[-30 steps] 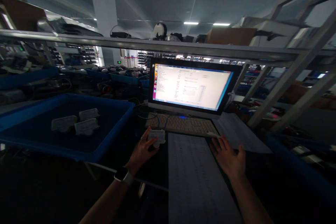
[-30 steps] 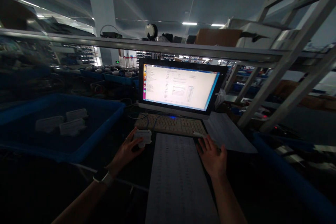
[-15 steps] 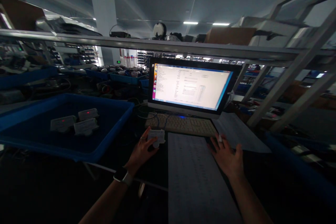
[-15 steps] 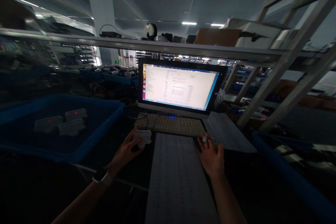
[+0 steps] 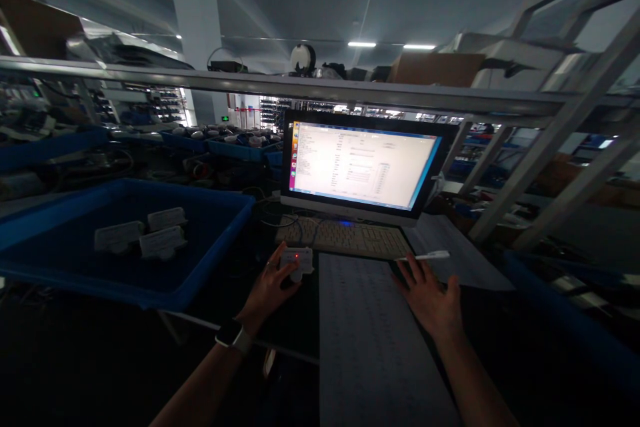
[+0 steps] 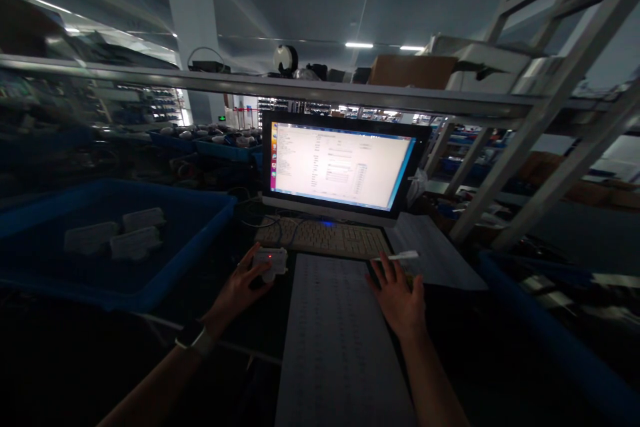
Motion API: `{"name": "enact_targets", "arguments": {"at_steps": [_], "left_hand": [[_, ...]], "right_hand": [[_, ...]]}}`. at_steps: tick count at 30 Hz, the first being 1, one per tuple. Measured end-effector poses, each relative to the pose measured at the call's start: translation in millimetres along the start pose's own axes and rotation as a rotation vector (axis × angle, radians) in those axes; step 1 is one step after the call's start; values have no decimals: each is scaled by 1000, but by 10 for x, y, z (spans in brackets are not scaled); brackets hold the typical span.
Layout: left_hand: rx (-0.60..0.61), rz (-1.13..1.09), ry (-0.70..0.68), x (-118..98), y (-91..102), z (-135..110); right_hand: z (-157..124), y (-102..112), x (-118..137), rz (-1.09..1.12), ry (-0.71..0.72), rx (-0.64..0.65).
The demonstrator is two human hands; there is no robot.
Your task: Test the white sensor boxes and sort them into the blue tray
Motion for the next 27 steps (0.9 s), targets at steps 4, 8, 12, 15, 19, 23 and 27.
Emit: {"name": "enact_targets", "arguments": {"at_steps": [4,8,12,15,19,23,27], "left_hand": [[5,3,-11,-5,-4,-1],[-11,-7,-10,13,-14,-10],[-6,2,7,25,-27,-8],[2,-3,0,12,-22,-3],[1,-14,2,14,-10,-3],[21,-6,8,26,-23,-6],[7,-17,8,24,-12,-5]], "right_hand": [[-3,19,9,-16,4,-30],[-1,2,5,19,-2,-15],[2,6,3,23,-1,-24],[-1,20,0,3,-7,-36],[-4,-22,-4,-5,-17,29],[-14,-34,0,-15,-15,15],[-35,-58,0,0,-24,2]]}}
Point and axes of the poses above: each hand's wrist, its own z-axis towards the middle knuckle, its own y-axis out of the back of the hand, x = y × z, the point moved 8 cm from there along z, towards the middle knuckle, and after that the axes turned 6 degrees about y, right-handed, at the moved point
